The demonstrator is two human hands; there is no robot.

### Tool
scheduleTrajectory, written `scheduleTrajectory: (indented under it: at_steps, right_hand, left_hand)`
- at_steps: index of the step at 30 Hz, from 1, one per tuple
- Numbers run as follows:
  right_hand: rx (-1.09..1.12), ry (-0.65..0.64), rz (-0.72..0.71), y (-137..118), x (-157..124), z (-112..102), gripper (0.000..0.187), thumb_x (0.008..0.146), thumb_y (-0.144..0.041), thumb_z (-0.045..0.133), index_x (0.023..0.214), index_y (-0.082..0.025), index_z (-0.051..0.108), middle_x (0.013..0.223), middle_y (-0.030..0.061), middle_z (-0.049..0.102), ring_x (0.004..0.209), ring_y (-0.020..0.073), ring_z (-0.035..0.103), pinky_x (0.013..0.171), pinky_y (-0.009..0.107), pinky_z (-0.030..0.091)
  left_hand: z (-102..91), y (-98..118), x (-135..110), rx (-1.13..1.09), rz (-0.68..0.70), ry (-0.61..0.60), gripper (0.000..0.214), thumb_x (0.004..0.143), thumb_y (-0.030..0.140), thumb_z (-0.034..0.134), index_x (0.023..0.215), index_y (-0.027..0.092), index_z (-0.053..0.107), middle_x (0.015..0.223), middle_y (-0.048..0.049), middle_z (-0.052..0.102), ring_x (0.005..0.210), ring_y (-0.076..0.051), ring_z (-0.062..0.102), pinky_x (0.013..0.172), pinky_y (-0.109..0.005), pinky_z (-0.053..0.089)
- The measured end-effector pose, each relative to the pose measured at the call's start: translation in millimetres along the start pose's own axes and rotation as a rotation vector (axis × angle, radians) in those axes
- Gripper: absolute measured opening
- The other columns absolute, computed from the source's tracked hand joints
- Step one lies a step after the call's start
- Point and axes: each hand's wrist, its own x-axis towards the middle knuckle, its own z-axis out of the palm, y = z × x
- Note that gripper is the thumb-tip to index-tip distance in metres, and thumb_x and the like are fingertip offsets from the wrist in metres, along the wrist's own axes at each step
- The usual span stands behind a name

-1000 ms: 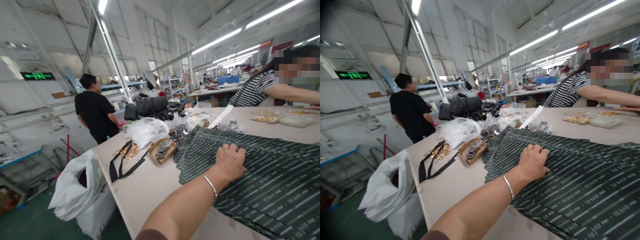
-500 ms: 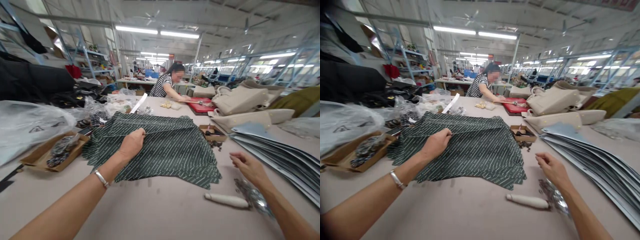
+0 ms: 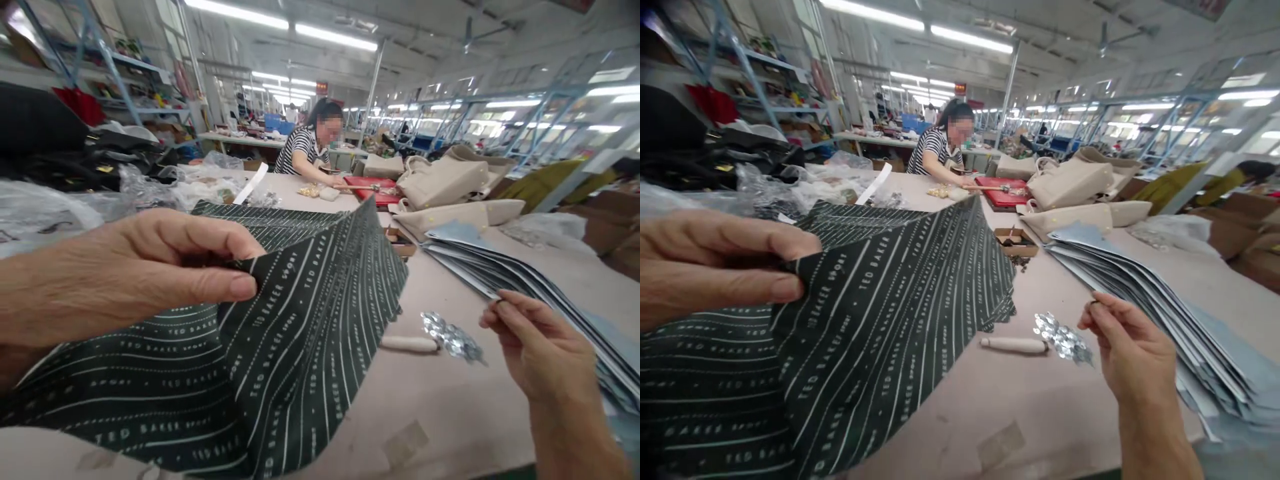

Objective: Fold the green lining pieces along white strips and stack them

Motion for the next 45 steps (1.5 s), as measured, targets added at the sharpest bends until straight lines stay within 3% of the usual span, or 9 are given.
scheduleTrajectory:
  at_steps: [3, 6, 10, 13, 17, 21, 26, 33, 45]
  right_hand:
    - [0.073, 0.048, -0.007, -23.8, -11.6, -8.1, 0.021, 0.062, -0.025, 0.09, 0.078, -0.025, 0.078, 0.068, 0.0012, 0.065, 0.058, 0.0119, 0.061, 0.053, 0.028, 0.05]
    - [0.053, -0.011, -0.011, -44.5, -38.4, -8.3, 0.013, 0.07, -0.023, 0.087, 0.079, -0.026, 0.078, 0.071, 0.0034, 0.064, 0.062, 0.0128, 0.061, 0.055, 0.03, 0.05]
    - [-0.098, -0.294, 0.074, -49.4, -93.8, 14.6, 0.013, 0.081, -0.025, 0.08, 0.093, -0.027, 0.076, 0.077, 0.0023, 0.069, 0.065, 0.014, 0.064, 0.059, 0.029, 0.052]
    - [-0.191, -0.526, 0.182, -33.6, -132.8, 44.5, 0.007, 0.087, -0.026, 0.074, 0.094, -0.025, 0.072, 0.081, 0.0001, 0.071, 0.069, 0.0131, 0.067, 0.062, 0.026, 0.053]
    - [-0.152, -0.737, 0.365, -1.1, -164.5, 79.5, 0.004, 0.091, -0.027, 0.068, 0.091, -0.023, 0.067, 0.079, -0.0026, 0.069, 0.069, 0.011, 0.064, 0.062, 0.023, 0.05]
    - [-0.18, -0.779, 0.339, 18.0, -174.6, 95.8, 0.002, 0.09, -0.023, 0.068, 0.089, -0.023, 0.067, 0.079, -0.0041, 0.065, 0.069, 0.0094, 0.059, 0.064, 0.023, 0.048]
    - [-0.171, -0.804, 0.42, 19.6, -172.1, 99.8, 0.002, 0.089, -0.022, 0.068, 0.091, -0.022, 0.067, 0.076, -0.004, 0.068, 0.066, 0.01, 0.064, 0.063, 0.023, 0.052]
    - [-0.06, -0.717, 0.608, 18.2, -165.7, 101.0, 0.006, 0.086, -0.025, 0.069, 0.085, -0.019, 0.067, 0.069, -0.0013, 0.072, 0.062, 0.0119, 0.071, 0.061, 0.023, 0.06]
    - [-0.129, -0.742, 0.494, 17.2, -167.9, 102.8, 0.004, 0.087, -0.021, 0.066, 0.085, -0.019, 0.069, 0.065, -0.0028, 0.068, 0.057, 0.011, 0.068, 0.056, 0.022, 0.058]
  left_hand:
    - [31.8, -0.9, -5.1, -0.203, -0.112, -0.309, 0.026, 0.08, 0.045, 0.07, 0.081, 0.019, 0.07, 0.072, 0.0034, 0.062, 0.064, -0.01, 0.053, 0.056, -0.018, 0.039]
    - [76.9, -22.3, -4.7, -0.177, -0.188, -0.446, 0.026, 0.083, 0.045, 0.062, 0.077, 0.02, 0.066, 0.071, 0.0048, 0.057, 0.064, -0.01, 0.048, 0.058, -0.02, 0.037]
    - [127.2, -63.6, -5.3, 0.142, -0.236, -0.482, 0.023, 0.082, 0.041, 0.058, 0.072, 0.02, 0.062, 0.066, 0.0042, 0.055, 0.064, -0.014, 0.05, 0.059, -0.025, 0.033]
    - [146.4, -84.6, -4.1, 0.225, -0.285, -0.472, 0.019, 0.081, 0.036, 0.059, 0.072, 0.02, 0.062, 0.066, 0.0023, 0.057, 0.066, -0.016, 0.051, 0.062, -0.028, 0.031]
    - [152.9, -93.2, 1.6, 0.237, -0.337, -0.527, 0.02, 0.078, 0.039, 0.062, 0.078, 0.019, 0.065, 0.07, 0.0009, 0.061, 0.068, -0.017, 0.054, 0.063, -0.029, 0.032]
    - [150.6, -93.3, 6.4, 0.166, -0.342, -0.607, 0.023, 0.074, 0.042, 0.064, 0.078, 0.02, 0.065, 0.068, 0.0029, 0.06, 0.065, -0.015, 0.052, 0.06, -0.027, 0.033]
    - [149.1, -94.0, 6.5, -0.306, -0.523, -0.78, 0.031, 0.072, 0.043, 0.066, 0.09, 0.018, 0.07, 0.073, 0.0016, 0.063, 0.062, -0.013, 0.053, 0.056, -0.023, 0.037]
    - [153.8, -93.2, 1.7, -0.618, -0.721, -0.725, 0.029, 0.068, 0.036, 0.074, 0.09, 0.017, 0.071, 0.07, 0.0003, 0.064, 0.053, -0.01, 0.05, 0.048, -0.019, 0.036]
    - [155.8, -91.1, -2.1, -0.635, -0.692, -0.667, 0.029, 0.068, 0.034, 0.072, 0.092, 0.017, 0.07, 0.076, -0.0026, 0.07, 0.062, -0.015, 0.061, 0.051, -0.022, 0.044]
